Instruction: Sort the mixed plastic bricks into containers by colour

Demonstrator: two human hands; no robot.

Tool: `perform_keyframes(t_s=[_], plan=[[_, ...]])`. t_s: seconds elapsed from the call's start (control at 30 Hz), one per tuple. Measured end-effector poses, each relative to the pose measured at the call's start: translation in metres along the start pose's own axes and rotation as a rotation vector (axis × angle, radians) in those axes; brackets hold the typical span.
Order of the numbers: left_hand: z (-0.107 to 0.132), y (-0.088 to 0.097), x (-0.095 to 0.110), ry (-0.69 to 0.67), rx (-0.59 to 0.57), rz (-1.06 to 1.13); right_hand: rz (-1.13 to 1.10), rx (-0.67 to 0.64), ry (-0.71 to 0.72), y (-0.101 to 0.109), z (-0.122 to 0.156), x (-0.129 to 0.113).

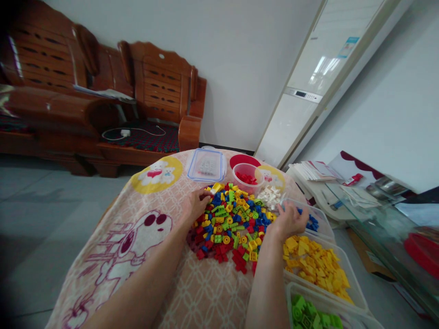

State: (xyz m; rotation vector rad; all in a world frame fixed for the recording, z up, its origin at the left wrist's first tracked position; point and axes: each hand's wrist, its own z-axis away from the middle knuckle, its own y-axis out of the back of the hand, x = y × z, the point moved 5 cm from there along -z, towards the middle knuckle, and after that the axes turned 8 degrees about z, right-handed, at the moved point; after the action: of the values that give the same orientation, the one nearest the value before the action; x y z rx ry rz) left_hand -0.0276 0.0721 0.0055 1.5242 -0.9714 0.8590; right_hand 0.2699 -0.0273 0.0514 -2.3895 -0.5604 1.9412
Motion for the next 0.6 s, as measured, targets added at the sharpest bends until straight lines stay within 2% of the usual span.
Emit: perform_keyframes(t_s=[0.1,0.2,0.37,0.5,0.6], plan=[[0.001,0.002,0.002,0.021,0.004,-0.027,0.000,-0.045,-0.044,-0.002,0.002,-0.001],[0.001,0.002,0.002,0.023,0.001,-0.026,0.046,-0.194,-0.073,-0.015,0.012,-0.004],[0.000,-0.001,-0.002,0.025,-0.005,-0.016,0.178,-0.630,-0.108,-0.044,0.043,-0.009],[0.000,-0.001,-0.001,0.019,-0.003,0.000,0.354,-1.029,-0.099,-0.061,0.082,-0.010],[0.000,0.000,0.000,0.009,0.002,-0.012,0.486,-1.268,-0.049,-0.069,0.113,-0.008]])
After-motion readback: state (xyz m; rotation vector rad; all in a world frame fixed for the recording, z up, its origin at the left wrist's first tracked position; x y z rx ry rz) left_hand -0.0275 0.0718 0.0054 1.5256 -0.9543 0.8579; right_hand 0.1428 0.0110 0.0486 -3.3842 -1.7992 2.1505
